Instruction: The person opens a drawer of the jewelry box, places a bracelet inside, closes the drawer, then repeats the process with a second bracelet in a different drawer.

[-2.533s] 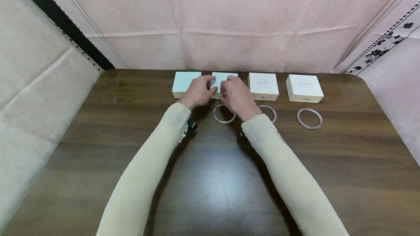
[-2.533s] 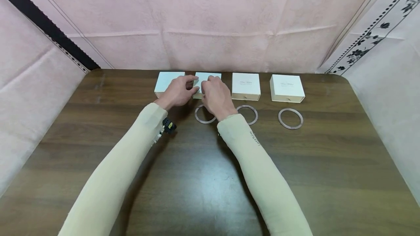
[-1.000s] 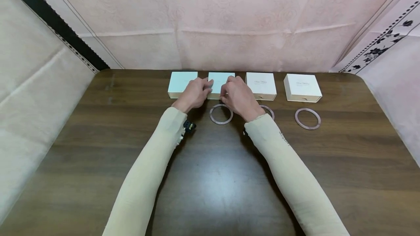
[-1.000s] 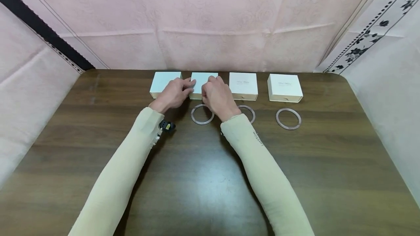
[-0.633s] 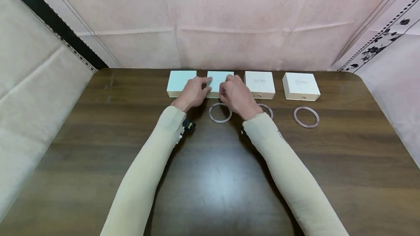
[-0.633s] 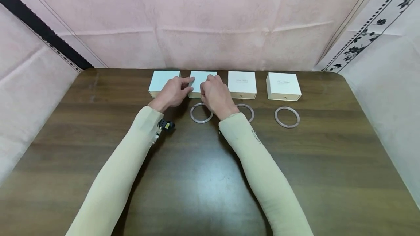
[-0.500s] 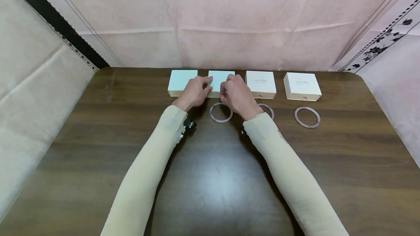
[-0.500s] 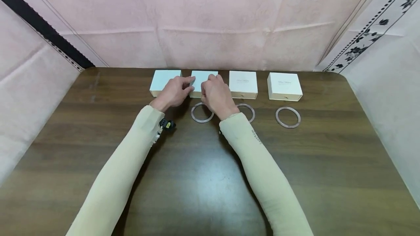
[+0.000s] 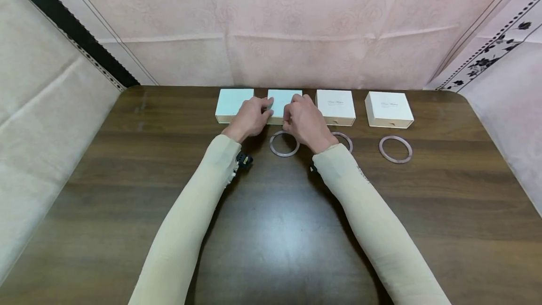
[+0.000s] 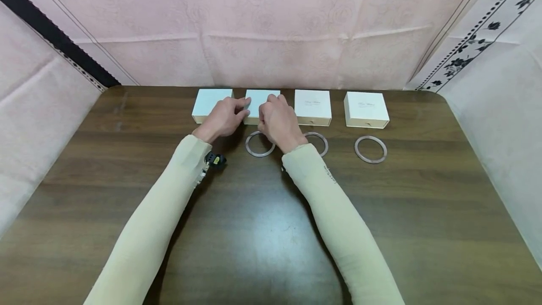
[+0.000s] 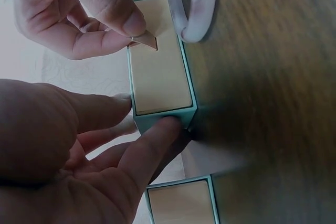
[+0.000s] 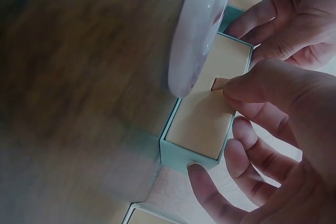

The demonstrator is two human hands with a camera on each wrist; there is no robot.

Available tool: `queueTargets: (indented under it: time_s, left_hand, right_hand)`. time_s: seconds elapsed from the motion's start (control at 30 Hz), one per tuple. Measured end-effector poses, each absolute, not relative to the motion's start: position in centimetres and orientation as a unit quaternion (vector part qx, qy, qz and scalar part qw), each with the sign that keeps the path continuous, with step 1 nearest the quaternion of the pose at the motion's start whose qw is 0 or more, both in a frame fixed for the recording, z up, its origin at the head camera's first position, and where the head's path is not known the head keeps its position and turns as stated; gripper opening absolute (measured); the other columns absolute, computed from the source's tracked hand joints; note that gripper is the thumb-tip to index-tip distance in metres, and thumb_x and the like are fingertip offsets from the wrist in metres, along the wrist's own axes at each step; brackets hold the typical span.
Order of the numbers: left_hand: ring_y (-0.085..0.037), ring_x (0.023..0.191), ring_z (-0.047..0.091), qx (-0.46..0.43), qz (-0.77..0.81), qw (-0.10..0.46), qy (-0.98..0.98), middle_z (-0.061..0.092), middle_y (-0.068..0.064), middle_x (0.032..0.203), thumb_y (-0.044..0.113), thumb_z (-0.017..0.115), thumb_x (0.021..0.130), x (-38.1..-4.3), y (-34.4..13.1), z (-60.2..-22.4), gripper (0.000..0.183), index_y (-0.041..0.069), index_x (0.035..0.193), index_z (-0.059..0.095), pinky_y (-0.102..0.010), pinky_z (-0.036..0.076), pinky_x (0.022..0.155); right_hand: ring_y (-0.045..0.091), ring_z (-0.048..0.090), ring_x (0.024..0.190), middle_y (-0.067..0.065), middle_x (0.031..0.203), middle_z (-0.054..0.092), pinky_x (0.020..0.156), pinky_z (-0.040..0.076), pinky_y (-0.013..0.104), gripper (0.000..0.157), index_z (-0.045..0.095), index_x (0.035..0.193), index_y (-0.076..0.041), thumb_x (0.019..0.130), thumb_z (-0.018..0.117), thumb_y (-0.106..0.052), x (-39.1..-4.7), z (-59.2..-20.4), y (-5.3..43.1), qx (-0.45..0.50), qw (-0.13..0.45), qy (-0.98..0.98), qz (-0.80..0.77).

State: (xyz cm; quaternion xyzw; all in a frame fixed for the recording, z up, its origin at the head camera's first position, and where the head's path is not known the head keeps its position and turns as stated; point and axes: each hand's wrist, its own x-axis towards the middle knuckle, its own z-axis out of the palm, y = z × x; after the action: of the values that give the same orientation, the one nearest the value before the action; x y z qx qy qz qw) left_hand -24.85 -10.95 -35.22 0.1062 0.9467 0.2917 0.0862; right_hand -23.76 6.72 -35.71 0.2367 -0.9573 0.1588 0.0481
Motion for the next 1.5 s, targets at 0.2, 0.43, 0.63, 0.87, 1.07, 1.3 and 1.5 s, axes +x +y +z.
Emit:
queueTargets:
  time_s: [0.2, 0.43, 0.63, 0.87, 1.07, 1.3, 1.5]
  left_hand:
    - [-0.027, 0.138, 0.052, 0.106, 0.294, 0.089, 0.946, 0.039, -0.006, 0.163, 0.021, 0.051, 0.108, -25.06, -10.87, -35.33, 0.042, 0.014, 0.15, 0.053, -0.034, 0.045, 0.089]
    - [-0.025, 0.132, 0.055, 0.108, 0.292, 0.085, 0.947, 0.04, -0.007, 0.162, 0.02, 0.05, 0.109, -25.17, -10.96, -35.27, 0.036, 0.012, 0.142, 0.061, -0.035, 0.045, 0.087]
    - [-0.024, 0.134, 0.053, 0.104, 0.291, 0.093, 0.947, 0.039, -0.005, 0.163, 0.021, 0.05, 0.109, -25.09, -10.96, -35.26, 0.042, 0.014, 0.15, 0.052, -0.035, 0.045, 0.088]
    - [-0.028, 0.138, 0.051, 0.105, 0.295, 0.089, 0.945, 0.038, -0.007, 0.163, 0.021, 0.05, 0.109, -25.16, -10.95, -35.31, 0.036, 0.012, 0.141, 0.061, -0.035, 0.044, 0.087]
    - [-0.029, 0.148, 0.04, 0.107, 0.29, 0.088, 0.947, 0.039, -0.007, 0.163, 0.02, 0.05, 0.109, -25.23, -10.97, -35.32, 0.034, 0.013, 0.139, 0.063, -0.036, 0.043, 0.093]
    - [-0.029, 0.148, 0.041, 0.109, 0.293, 0.087, 0.946, 0.039, -0.007, 0.163, 0.02, 0.05, 0.109, -25.13, -10.86, -35.22, 0.027, 0.008, 0.121, 0.071, -0.035, 0.043, 0.091]
    - [-0.028, 0.151, 0.036, 0.101, 0.292, 0.094, 0.946, 0.038, -0.006, 0.164, 0.021, 0.049, 0.109, -25.14, -10.94, -35.2, 0.044, 0.016, 0.153, 0.048, -0.034, 0.043, 0.096]
  right_hand:
    - [0.031, 0.055, 0.099, 0.01, 0.098, 0.063, 0.092, 0.05, 0.038, 0.012, 0.079, 0.089, -0.007, 0.09, 0.067, -0.008, -23.92, -35.8, 6.79, 0.237, 0.047, -0.958, 0.156]
    - [0.031, 0.054, 0.101, 0.008, 0.101, 0.063, 0.091, 0.051, 0.037, 0.012, 0.079, 0.088, -0.007, 0.09, 0.067, -0.008, -24.05, -35.77, 6.69, 0.234, 0.041, -0.958, 0.162]
    - [0.03, 0.055, 0.104, 0.008, 0.101, 0.062, 0.092, 0.051, 0.037, 0.011, 0.079, 0.088, -0.006, 0.09, 0.068, -0.009, -24.03, -35.8, 6.67, 0.231, 0.035, -0.958, 0.165]
    - [0.03, 0.054, 0.104, 0.008, 0.101, 0.062, 0.092, 0.051, 0.037, 0.01, 0.079, 0.085, -0.006, 0.089, 0.07, -0.009, -24.08, -35.77, 6.73, 0.232, 0.037, -0.957, 0.17]
    - [0.03, 0.054, 0.104, 0.009, 0.101, 0.063, 0.091, 0.051, 0.038, 0.011, 0.079, 0.085, -0.005, 0.088, 0.069, -0.008, -24.06, -35.86, 6.74, 0.232, 0.037, -0.956, 0.176]
    - [0.03, 0.054, 0.103, 0.009, 0.101, 0.063, 0.09, 0.051, 0.038, 0.011, 0.079, 0.084, -0.005, 0.088, 0.07, -0.008, -23.99, -35.79, 6.79, 0.233, 0.037, -0.956, 0.175]
    - [0.031, 0.054, 0.103, 0.009, 0.101, 0.062, 0.09, 0.051, 0.038, 0.011, 0.079, 0.083, -0.006, 0.088, 0.069, -0.008, -23.92, -35.63, 6.76, 0.235, 0.035, -0.955, 0.175]
